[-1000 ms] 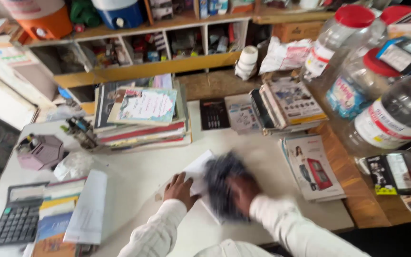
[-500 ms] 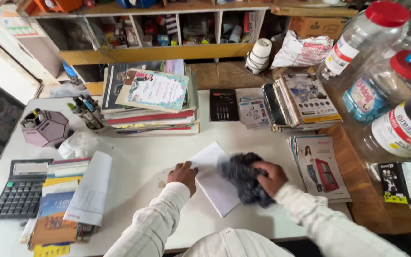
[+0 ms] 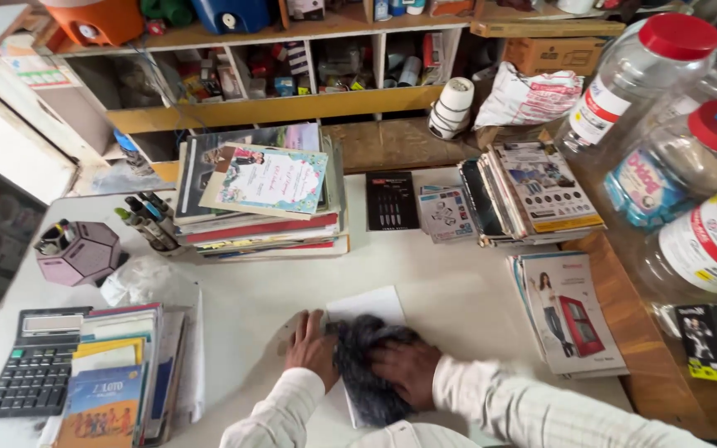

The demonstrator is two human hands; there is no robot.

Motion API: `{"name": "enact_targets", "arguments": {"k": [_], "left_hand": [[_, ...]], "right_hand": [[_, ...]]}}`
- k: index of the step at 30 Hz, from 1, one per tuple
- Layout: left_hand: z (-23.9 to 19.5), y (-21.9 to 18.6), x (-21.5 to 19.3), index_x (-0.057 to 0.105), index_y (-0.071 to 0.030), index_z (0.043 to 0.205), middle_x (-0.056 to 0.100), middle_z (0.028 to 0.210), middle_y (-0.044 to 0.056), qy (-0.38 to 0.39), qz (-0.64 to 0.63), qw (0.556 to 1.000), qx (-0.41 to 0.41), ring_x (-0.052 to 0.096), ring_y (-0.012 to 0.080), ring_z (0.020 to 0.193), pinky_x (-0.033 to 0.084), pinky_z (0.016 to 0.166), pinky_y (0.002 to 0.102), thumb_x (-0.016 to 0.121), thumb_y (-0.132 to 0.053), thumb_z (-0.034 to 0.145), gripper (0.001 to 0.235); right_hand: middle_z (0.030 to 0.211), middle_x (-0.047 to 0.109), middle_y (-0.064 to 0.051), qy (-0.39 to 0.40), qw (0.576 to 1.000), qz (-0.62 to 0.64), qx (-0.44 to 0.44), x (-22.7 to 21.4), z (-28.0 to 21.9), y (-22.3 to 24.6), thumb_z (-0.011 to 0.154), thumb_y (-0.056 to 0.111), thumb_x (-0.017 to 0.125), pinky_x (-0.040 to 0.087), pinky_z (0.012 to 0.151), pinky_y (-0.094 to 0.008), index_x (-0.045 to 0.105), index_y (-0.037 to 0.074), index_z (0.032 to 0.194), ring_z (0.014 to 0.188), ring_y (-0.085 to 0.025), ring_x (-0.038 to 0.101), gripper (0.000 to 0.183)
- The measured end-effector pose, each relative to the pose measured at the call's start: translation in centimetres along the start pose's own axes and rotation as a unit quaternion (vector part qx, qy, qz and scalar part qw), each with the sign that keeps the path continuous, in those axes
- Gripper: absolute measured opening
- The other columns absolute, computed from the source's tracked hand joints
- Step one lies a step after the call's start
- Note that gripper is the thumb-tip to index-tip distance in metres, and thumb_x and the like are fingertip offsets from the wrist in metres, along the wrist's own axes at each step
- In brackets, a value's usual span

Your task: Cleaning and organizing commercial catalogs and brochures on a counter in a shop.

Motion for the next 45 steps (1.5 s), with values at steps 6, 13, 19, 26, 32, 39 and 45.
{"name": "enact_targets", "arguments": {"k": [6,13,19,26,32,39,45], "left_hand": [[-0.9,0.7,0.7,0.045,-0.013,0.147,0.029,0.16,0.011,-0.022,-0.055,0.998,-0.01,0.015,0.0359,0.154,0.022,0.122,0.051,0.086,-0.047,0.075,0.089],[-0.5,1.3,1.5,0.042,-0.006,0.14,0.03,0.16,0.012,-0.034,-0.048,0.998,-0.032,0.016,0.0347,0.154,0.02,0.121,0.053,0.087,-0.047,0.075,0.088],[-1.3,-1.0,-4.0,0.035,-0.011,0.147,0.029,0.16,0.011,0.008,-0.048,0.998,-0.048,0.021,0.0332,0.152,0.026,0.12,0.051,0.087,-0.048,0.077,0.095],[7.4,-0.3,0.7,0.05,-0.013,0.141,0.043,0.149,0.015,-0.06,-0.02,0.995,0.079,0.04,0.0382,0.135,0.04,0.107,0.053,0.081,-0.029,0.08,0.07],[9.5,-2.3,0.8,0.07,-0.012,0.112,0.064,0.123,0.015,0.006,0.034,0.998,0.056,0.062,0.0358,0.117,0.054,0.098,0.047,0.07,-0.025,0.094,0.022],[6.6,-4.1,-0.6,0.058,-0.009,0.12,0.066,0.122,0.014,0.058,0.003,0.997,-0.043,0.058,0.0355,0.124,0.052,0.1,0.049,0.084,-0.037,0.084,0.052],[6.6,-4.1,0.4,0.063,-0.016,0.122,0.067,0.13,0.007,0.127,-0.021,0.987,-0.091,0.059,0.0296,0.129,0.046,0.107,0.049,0.08,-0.033,0.085,0.044]], "right_hand": [[0.129,0.069,-0.015,-0.055,0.935,-0.003,0.35,3.4,3.9,-11.7,0.099,0.016,0.059,0.051,0.109,-0.043,0.07,0.012,0.116,0.123,-0.035,0.065,0.021],[0.129,0.067,-0.018,-0.109,0.954,0.082,0.268,5.1,0.9,-13.6,0.074,-0.001,0.058,0.053,0.101,-0.044,0.067,0.006,0.125,0.115,-0.04,0.066,0.052],[0.144,0.061,-0.017,0.097,0.988,0.116,0.012,7.3,-9.5,-3.3,0.08,0.013,0.071,0.046,0.103,-0.052,0.066,0.004,0.129,0.126,-0.041,0.059,0.051],[0.14,0.062,-0.012,-0.204,0.917,-0.001,0.342,7.5,-21.1,-6.0,0.067,0.01,0.067,0.046,0.106,-0.046,0.066,0.006,0.124,0.127,-0.037,0.059,0.058],[0.143,0.058,-0.014,-0.182,0.925,0.007,0.332,5.6,-20.1,-4.2,0.067,0.009,0.068,0.043,0.11,-0.046,0.063,0.007,0.127,0.129,-0.036,0.056,0.061],[0.148,0.054,-0.013,-0.145,0.924,0.037,0.351,6.1,-20.2,-3.9,0.069,0.009,0.071,0.038,0.112,-0.046,0.061,0.008,0.13,0.134,-0.037,0.049,0.061],[0.15,0.052,-0.013,-0.139,0.935,0.029,0.326,5.7,-19.7,-3.3,0.072,0.009,0.07,0.036,0.116,-0.045,0.059,0.007,0.132,0.134,-0.035,0.05,0.061]]}}
Point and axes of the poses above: each hand's wrist, its own z-axis towards the middle knuckle, its own x-axis out of the palm, y = z × x, the point moved 7 cm from there along z, towards the middle knuckle
